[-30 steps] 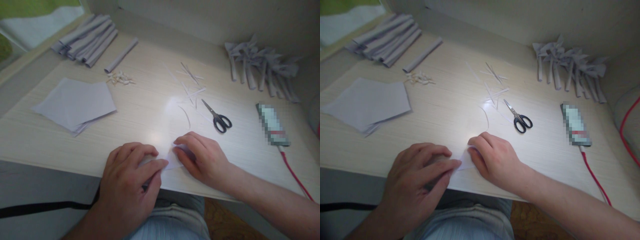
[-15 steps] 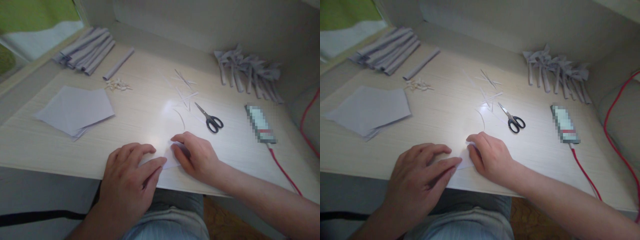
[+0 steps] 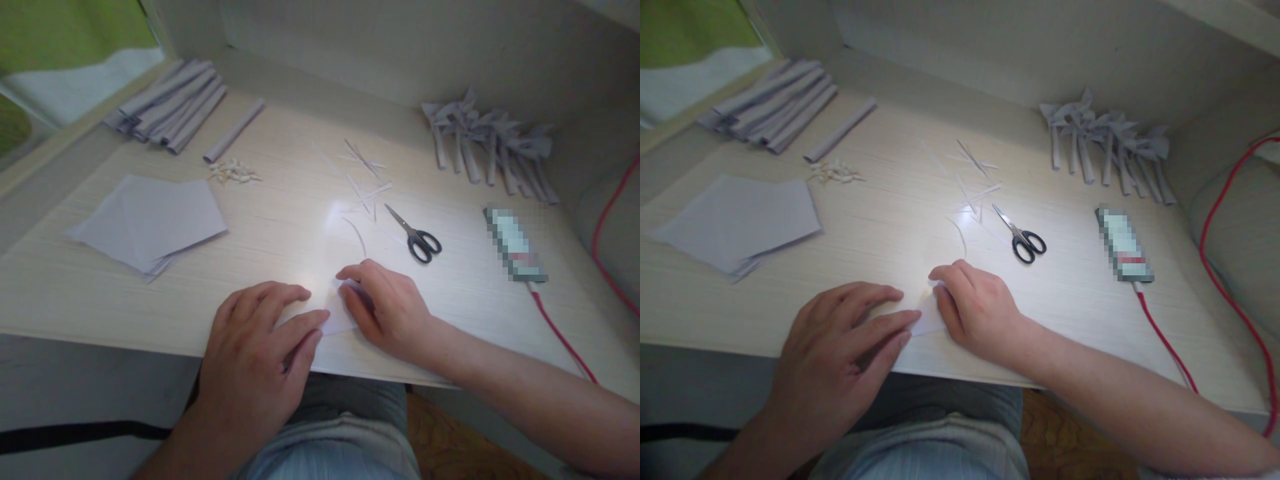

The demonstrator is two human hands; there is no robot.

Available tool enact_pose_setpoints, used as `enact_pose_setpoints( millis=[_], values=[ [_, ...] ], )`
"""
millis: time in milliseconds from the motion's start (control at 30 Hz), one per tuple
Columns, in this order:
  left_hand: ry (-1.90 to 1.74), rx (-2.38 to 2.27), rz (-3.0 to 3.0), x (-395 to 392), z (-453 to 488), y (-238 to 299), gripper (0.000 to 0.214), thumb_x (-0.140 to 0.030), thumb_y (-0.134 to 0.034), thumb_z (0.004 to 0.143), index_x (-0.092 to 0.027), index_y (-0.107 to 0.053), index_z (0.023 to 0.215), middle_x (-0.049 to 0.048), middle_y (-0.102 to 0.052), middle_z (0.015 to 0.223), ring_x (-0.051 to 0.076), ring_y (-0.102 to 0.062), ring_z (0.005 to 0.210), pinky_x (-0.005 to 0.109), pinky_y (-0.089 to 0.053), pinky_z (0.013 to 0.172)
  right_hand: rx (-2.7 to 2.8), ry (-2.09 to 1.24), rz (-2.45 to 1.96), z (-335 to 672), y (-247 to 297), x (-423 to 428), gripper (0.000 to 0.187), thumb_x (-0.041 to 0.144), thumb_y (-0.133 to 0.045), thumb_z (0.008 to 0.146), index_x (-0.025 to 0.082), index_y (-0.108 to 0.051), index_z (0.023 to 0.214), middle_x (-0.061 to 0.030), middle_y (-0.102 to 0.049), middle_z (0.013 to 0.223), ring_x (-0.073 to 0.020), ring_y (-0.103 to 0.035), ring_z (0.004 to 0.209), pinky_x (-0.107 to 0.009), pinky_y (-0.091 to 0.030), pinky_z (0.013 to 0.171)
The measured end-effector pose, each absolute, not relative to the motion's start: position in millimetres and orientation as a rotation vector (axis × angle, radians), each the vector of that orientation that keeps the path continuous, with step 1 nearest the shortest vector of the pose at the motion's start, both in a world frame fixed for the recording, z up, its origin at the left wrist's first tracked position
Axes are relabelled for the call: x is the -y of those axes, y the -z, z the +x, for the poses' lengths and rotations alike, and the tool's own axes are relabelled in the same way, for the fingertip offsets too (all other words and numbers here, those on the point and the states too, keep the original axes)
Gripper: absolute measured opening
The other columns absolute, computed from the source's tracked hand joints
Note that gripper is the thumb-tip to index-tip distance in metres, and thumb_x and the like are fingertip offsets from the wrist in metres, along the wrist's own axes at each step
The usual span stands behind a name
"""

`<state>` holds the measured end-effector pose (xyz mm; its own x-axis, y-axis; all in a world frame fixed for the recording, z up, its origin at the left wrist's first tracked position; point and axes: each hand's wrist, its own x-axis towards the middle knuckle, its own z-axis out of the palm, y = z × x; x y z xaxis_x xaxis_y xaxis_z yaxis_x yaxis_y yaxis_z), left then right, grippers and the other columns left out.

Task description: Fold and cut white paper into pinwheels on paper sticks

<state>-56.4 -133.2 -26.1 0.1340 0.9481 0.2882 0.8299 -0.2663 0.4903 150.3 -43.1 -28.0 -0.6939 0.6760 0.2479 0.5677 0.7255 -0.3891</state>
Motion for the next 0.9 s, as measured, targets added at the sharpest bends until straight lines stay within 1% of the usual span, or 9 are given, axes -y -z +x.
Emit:
enact_pose_setpoints(
  millis=[400, 533, 633, 700, 767, 800, 867, 900],
  values=[
    [-0.832, -1.756, 2.194, 132, -56, 26, 0.024, -0.019, -0.067, 0.088, -0.033, -0.078, 0.104, 0.0038, -0.072, 0.116, 0.029, -0.061, 0.111, 0.053, -0.045, 0.097, 2.563, -0.418, -0.982, 149, 26, 43, 0.020, 0.018, -0.047, 0.099, 0.013, -0.060, 0.114, -0.0087, -0.067, 0.094, -0.0187, -0.062, 0.076, -0.032, -0.051, 0.068],
    [-0.825, -1.751, 2.192, 132, -56, 26, 0.025, -0.019, -0.067, 0.088, -0.034, -0.078, 0.104, 0.0033, -0.072, 0.116, 0.029, -0.061, 0.111, 0.053, -0.046, 0.097, 2.572, -0.402, -1.010, 148, 28, 43, 0.021, 0.019, -0.047, 0.099, 0.014, -0.060, 0.115, -0.0095, -0.065, 0.095, -0.0203, -0.062, 0.080, -0.033, -0.052, 0.070],
    [-0.817, -1.765, 2.186, 132, -56, 26, 0.024, -0.020, -0.067, 0.088, -0.035, -0.078, 0.103, 0.0027, -0.072, 0.117, 0.029, -0.061, 0.112, 0.054, -0.045, 0.097, 2.560, -0.329, -1.021, 147, 24, 43, 0.019, 0.022, -0.050, 0.099, 0.015, -0.061, 0.113, -0.0118, -0.065, 0.101, -0.0237, -0.061, 0.090, -0.038, -0.053, 0.077],
    [-0.809, -1.771, 2.186, 133, -56, 26, 0.024, -0.021, -0.067, 0.088, -0.035, -0.078, 0.103, 0.0023, -0.072, 0.117, 0.029, -0.061, 0.111, 0.054, -0.045, 0.097, 2.537, -0.221, -1.000, 149, 16, 48, 0.017, 0.023, -0.055, 0.097, 0.016, -0.062, 0.111, -0.0140, -0.066, 0.108, -0.0279, -0.060, 0.100, -0.045, -0.052, 0.086],
    [-0.809, -1.771, 2.186, 133, -56, 25, 0.023, -0.021, -0.067, 0.088, -0.035, -0.078, 0.103, 0.0021, -0.072, 0.117, 0.029, -0.061, 0.111, 0.053, -0.045, 0.097, 2.524, -0.128, -0.990, 152, 7, 61, 0.019, 0.025, -0.061, 0.095, 0.018, -0.063, 0.112, -0.0144, -0.067, 0.118, -0.0326, -0.056, 0.112, -0.054, -0.046, 0.096],
    [-0.806, -1.771, 2.185, 133, -56, 25, 0.023, -0.022, -0.067, 0.089, -0.035, -0.078, 0.103, 0.0021, -0.072, 0.117, 0.029, -0.061, 0.112, 0.053, -0.045, 0.097, 2.526, -0.133, -0.996, 154, 3, 70, 0.022, 0.025, -0.063, 0.094, 0.018, -0.063, 0.114, -0.0139, -0.067, 0.122, -0.0339, -0.055, 0.116, -0.055, -0.044, 0.099],
    [-0.801, -1.768, 2.182, 133, -55, 25, 0.022, -0.022, -0.066, 0.089, -0.035, -0.078, 0.103, 0.0022, -0.072, 0.118, 0.029, -0.060, 0.113, 0.053, -0.045, 0.097, 2.567, -0.232, -0.978, 158, -1, 92, 0.029, 0.027, -0.066, 0.092, 0.017, -0.062, 0.120, -0.0124, -0.069, 0.123, -0.0340, -0.055, 0.119, -0.055, -0.042, 0.101],
    [-0.800, -1.768, 2.182, 133, -55, 25, 0.022, -0.022, -0.066, 0.089, -0.035, -0.078, 0.103, 0.0022, -0.072, 0.118, 0.029, -0.060, 0.114, 0.053, -0.045, 0.097, 2.592, -0.292, -0.975, 159, 0, 103, 0.036, 0.031, -0.066, 0.092, 0.016, -0.061, 0.125, -0.0128, -0.068, 0.127, -0.0351, -0.054, 0.122, -0.057, -0.040, 0.104]
  ],
)
